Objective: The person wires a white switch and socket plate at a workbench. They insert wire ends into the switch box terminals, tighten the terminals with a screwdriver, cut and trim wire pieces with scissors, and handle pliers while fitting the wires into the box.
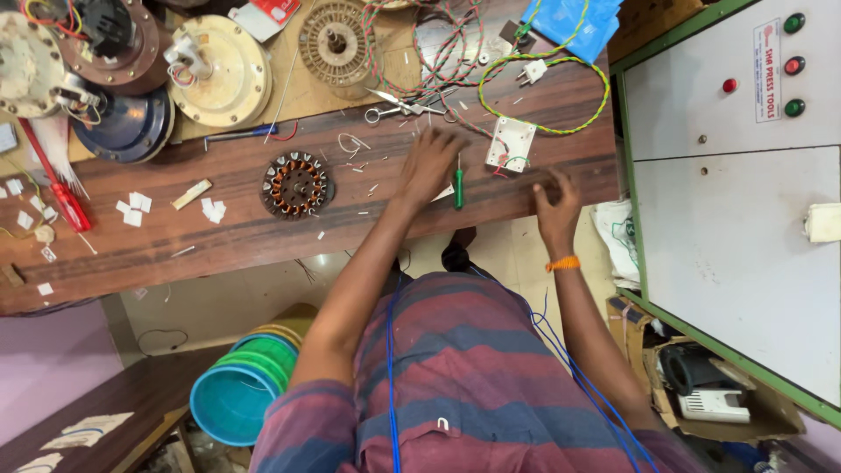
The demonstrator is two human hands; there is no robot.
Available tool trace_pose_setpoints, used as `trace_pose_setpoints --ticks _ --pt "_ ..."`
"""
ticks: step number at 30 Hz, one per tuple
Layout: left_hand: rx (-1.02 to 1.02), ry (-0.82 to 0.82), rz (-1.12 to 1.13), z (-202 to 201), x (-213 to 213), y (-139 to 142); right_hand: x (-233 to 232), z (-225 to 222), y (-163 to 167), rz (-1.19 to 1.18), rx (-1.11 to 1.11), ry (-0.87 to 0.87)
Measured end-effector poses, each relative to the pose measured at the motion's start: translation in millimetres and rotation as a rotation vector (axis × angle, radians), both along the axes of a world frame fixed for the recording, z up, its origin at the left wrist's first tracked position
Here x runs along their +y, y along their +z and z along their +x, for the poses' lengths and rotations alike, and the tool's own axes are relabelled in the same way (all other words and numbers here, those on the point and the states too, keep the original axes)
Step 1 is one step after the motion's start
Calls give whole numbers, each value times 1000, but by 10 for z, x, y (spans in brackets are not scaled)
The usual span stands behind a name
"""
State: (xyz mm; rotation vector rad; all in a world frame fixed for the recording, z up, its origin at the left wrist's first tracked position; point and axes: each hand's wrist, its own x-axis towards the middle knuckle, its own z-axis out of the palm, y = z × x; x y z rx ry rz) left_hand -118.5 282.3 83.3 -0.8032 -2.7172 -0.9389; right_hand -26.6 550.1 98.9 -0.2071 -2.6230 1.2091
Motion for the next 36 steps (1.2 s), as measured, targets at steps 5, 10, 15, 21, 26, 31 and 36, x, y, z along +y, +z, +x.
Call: trace_pose_setpoints --ticks 5,10,15,21,26,31,36 --pt "129 -180 -244 -492 762 94 388 -564 235 141 -65 333" --pt "5 -314 -130 -662 1106 239 653 -817 438 195 -87 491" --pt "-522 -204 366 -577 1194 333 880 -777 639 -46 -138 492" --pt "-688 -137 673 -466 1184 486 940 -680 802 -682 -196 423" --pt "-673 -126 778 -294 1119 455 838 -431 895 -650 -36 182" --pt "-578 -71 765 -124 1043 403 568 -330 983 -529 -175 237" --pt "-600 -21 774 -45 962 301 229 -491 787 -289 -202 233"
